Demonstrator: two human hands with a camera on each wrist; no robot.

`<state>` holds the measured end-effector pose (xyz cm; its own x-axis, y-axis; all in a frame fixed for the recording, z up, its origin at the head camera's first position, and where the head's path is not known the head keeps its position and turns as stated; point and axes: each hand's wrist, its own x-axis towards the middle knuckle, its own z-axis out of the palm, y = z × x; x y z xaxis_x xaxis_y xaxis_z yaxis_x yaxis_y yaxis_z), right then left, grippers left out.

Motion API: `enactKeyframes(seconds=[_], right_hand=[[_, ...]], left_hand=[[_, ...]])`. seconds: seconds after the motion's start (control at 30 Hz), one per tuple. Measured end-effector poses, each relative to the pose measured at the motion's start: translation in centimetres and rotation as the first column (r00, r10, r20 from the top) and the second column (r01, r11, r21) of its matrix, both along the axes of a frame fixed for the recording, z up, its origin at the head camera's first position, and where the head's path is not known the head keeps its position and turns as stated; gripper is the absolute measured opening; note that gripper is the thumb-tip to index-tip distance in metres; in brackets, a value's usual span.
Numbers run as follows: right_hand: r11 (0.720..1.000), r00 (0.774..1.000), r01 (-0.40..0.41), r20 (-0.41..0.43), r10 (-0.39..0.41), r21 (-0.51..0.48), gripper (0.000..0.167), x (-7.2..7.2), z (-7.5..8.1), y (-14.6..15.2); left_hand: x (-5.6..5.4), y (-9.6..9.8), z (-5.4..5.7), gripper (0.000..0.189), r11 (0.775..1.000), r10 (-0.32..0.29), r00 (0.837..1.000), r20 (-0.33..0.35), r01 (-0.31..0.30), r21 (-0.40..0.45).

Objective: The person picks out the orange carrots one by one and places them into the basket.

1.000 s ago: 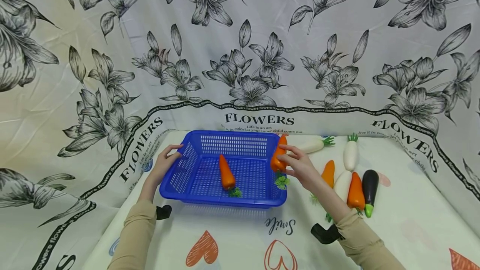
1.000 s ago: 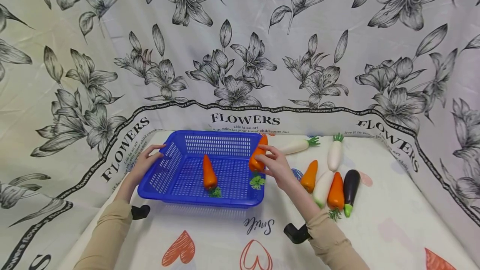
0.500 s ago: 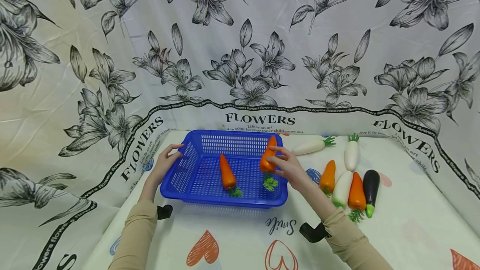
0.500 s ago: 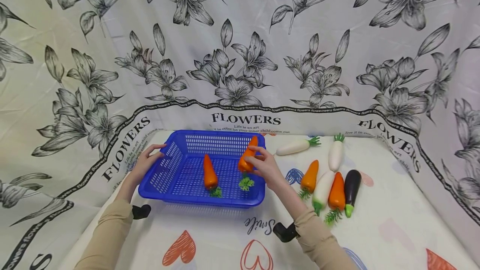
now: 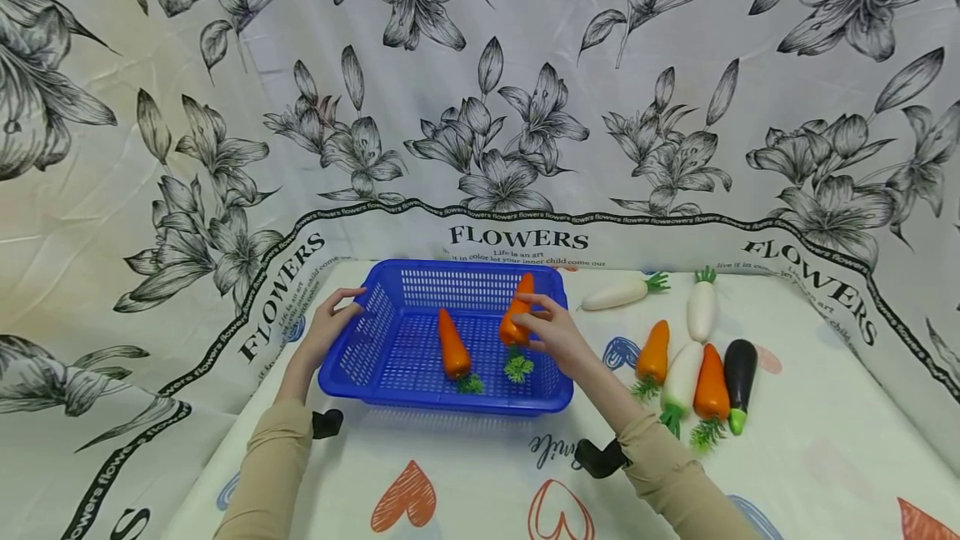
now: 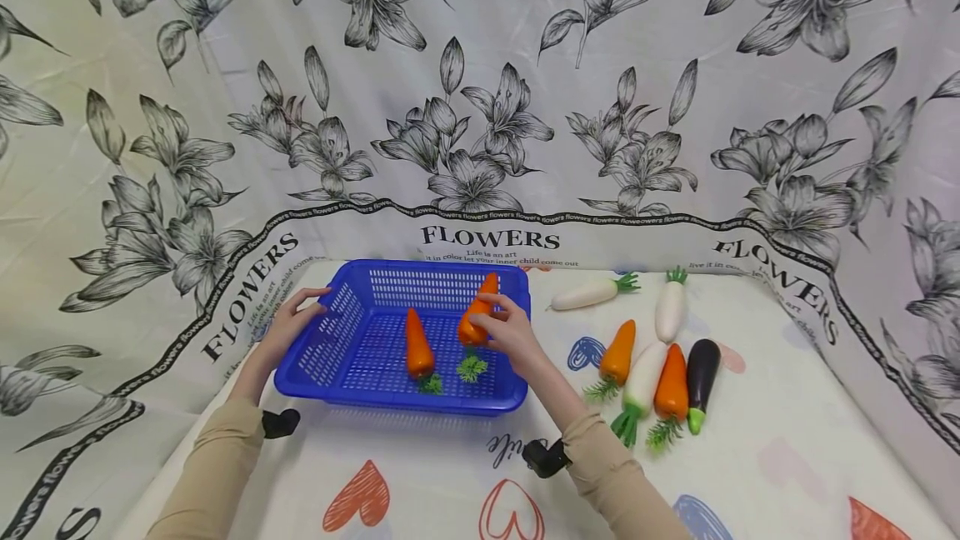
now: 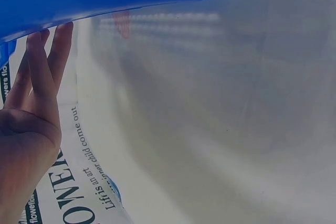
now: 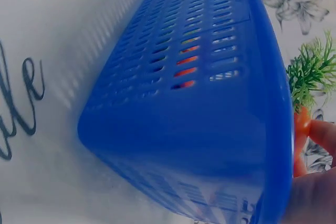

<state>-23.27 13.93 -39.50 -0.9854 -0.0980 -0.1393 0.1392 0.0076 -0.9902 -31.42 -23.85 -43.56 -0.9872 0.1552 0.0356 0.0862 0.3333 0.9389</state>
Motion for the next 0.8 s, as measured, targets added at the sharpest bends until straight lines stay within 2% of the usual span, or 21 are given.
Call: enactKeyframes(seconds=[0.43,0.63,0.8], right_hand=[[0.998,0.997,0.06,0.04,-0.058,-0.037,0.046,-1.1,-1.1,-2.3],[0.997,0.999,0.047,0.03,-0.045,-0.063,0.048,-1.6,-1.9,-3.6],[0.996,0.998,0.037,0.052,-0.032,-0.087,0.048,-1.9,-2.5,-4.6]], left_hand=[[0.1,-0.1,0.0,0.044,1.0,-0.002,1.0,-0.004,0.002,-0.007],[0.0,-0.1,0.1,0.044,1.0,-0.004,1.0,-0.011,0.004,-0.013],[0.1,0.0,0.1,0.043,1.0,-0.005,1.0,-0.008,0.005,-0.003]])
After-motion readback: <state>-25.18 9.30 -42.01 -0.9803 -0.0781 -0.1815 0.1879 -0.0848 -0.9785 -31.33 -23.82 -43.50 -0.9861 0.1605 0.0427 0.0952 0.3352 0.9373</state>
